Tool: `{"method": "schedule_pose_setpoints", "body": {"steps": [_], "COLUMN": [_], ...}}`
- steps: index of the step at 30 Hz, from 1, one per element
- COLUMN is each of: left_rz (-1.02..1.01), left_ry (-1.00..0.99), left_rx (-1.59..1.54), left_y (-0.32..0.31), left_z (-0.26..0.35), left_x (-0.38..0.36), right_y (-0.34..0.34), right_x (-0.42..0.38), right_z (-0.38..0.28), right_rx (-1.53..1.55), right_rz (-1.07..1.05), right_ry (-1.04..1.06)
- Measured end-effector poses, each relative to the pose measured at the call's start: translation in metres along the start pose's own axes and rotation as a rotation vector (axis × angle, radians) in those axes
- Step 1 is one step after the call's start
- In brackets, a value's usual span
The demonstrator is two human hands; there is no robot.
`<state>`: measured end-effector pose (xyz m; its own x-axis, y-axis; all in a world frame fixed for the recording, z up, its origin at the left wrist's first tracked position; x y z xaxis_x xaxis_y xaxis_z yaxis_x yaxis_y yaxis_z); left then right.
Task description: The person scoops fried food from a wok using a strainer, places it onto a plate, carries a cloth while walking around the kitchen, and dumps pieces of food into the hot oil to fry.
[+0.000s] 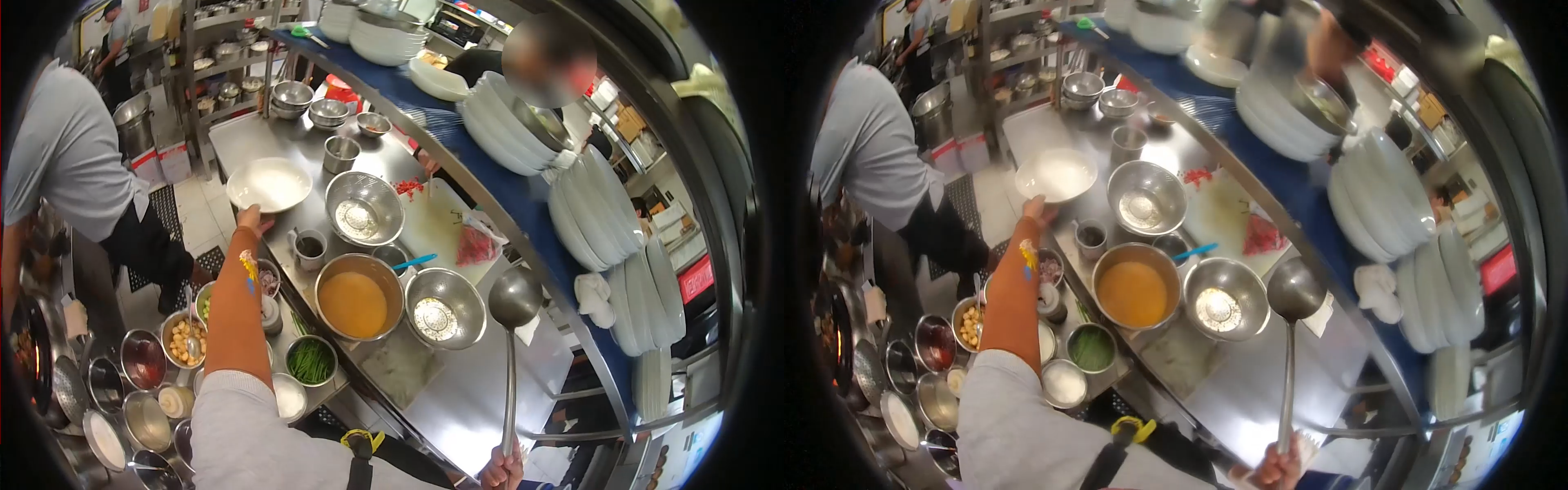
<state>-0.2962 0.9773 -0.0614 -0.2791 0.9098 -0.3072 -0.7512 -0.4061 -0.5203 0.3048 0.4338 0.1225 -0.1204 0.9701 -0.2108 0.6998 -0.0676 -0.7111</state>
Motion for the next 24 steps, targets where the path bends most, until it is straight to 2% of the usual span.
{"method": "schedule_pose_setpoints", "body": {"steps": [2,4,6,7,8,9,10,13,14,17,19,20,21,22,23,24], "left_rz": [-0.126,-0.048,-0.245,-0.286,-0.325,-0.358,-0.345,-0.521,-0.597,-0.738,-0.663,-0.683,-0.541,-0.466,-0.428,-0.330], "left_ry": [0.221,0.208,0.146,0.034,-0.076,-0.098,-0.162,-0.367,-0.381,-0.249,-0.098,-0.119,0.028,0.100,0.132,0.174], "left_rx": [-0.011,0.193,0.425,0.438,0.454,0.637,0.597,0.536,0.461,0.439,0.442,0.520,0.478,0.367,0.348,0.315], "left_y": [0.020,0.016,0.029,0.024,0.010,-0.001,-0.023,-0.029,-0.023,0.019,0.039,0.054,0.053,0.058,0.061,0.057], "left_z": [-0.013,0.001,0.016,0.025,0.038,0.059,0.081,0.111,0.109,0.074,0.030,0.001,-0.027,-0.057,-0.081,-0.099], "left_x": [0.034,0.012,0.003,-0.017,-0.049,-0.083,-0.144,-0.282,-0.330,-0.464,-0.546,-0.576,-0.615,-0.648,-0.677,-0.701], "right_y": [-0.013,-0.033,-0.039,-0.037,-0.033,-0.031,-0.029,-0.019,-0.011,0.005,0.003,0.002,-0.004,-0.032,-0.061,-0.078], "right_x": [0.025,0.032,0.044,0.051,0.055,0.059,0.063,0.069,0.071,0.086,0.101,0.104,0.108,0.111,0.106,0.100], "right_z": [0.001,0.006,0.008,0.008,0.009,0.008,0.007,0.004,0.001,0.002,0.015,0.024,0.033,0.049,0.057,0.069], "right_rx": [0.066,0.097,0.117,0.139,0.162,0.185,0.177,0.131,0.110,0.061,-0.051,-0.075,-0.086,-0.102,-0.191,-0.119], "right_rz": [-0.234,-0.149,-0.268,-0.324,-0.377,-0.433,-0.450,-0.493,-0.511,-0.576,-0.653,-0.692,-0.725,-0.843,-0.860,-0.880], "right_ry": [0.063,0.066,0.015,-0.029,-0.074,-0.119,-0.163,-0.320,-0.387,-0.660,-0.818,-0.898,-0.950,-1.038,-1.125,-1.223]}}
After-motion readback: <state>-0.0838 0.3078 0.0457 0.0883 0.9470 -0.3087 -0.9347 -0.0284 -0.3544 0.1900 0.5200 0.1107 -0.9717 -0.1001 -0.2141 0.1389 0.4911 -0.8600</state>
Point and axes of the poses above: each hand's wrist, its own x-axis towards the middle knuckle, its own y-axis out of the back of the hand, z = x × y, the point moved 1 cm from there along x, towards the middle knuckle, and after that the axes turned 12 degrees about -z, right-handed, at the moved point
